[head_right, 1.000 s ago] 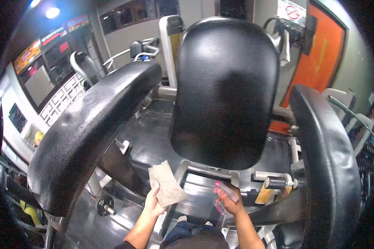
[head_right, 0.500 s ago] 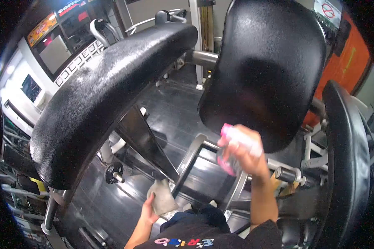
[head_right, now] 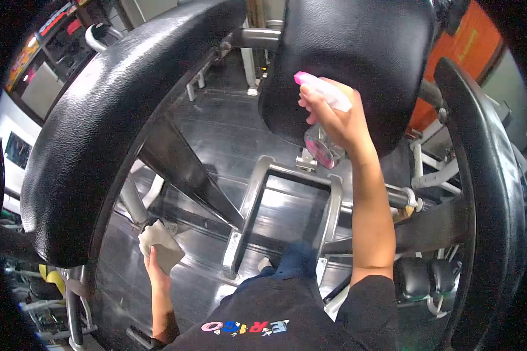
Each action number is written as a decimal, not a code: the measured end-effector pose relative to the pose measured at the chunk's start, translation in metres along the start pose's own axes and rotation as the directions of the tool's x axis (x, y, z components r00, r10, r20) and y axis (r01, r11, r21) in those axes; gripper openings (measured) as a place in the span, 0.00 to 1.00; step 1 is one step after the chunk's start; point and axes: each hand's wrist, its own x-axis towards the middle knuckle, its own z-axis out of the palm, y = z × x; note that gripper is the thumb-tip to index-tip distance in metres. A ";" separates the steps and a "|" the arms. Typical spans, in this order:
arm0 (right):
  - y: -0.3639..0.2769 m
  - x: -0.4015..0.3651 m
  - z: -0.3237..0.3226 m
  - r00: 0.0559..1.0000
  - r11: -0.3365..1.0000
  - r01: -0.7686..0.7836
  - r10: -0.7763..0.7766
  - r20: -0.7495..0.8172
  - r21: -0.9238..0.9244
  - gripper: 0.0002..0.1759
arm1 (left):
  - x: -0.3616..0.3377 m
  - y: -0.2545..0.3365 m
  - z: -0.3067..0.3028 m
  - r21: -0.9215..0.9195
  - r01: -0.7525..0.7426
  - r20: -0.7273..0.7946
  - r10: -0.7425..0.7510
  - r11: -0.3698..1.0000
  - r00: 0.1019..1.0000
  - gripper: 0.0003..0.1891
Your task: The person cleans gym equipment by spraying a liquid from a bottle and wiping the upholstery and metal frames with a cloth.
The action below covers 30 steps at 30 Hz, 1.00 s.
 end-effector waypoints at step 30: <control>-0.008 -0.006 -0.005 0.998 0.996 -0.019 0.014 0.069 0.082 0.13 | -0.105 0.124 0.303 -0.457 -0.207 0.557 0.460 0.865 0.692 0.24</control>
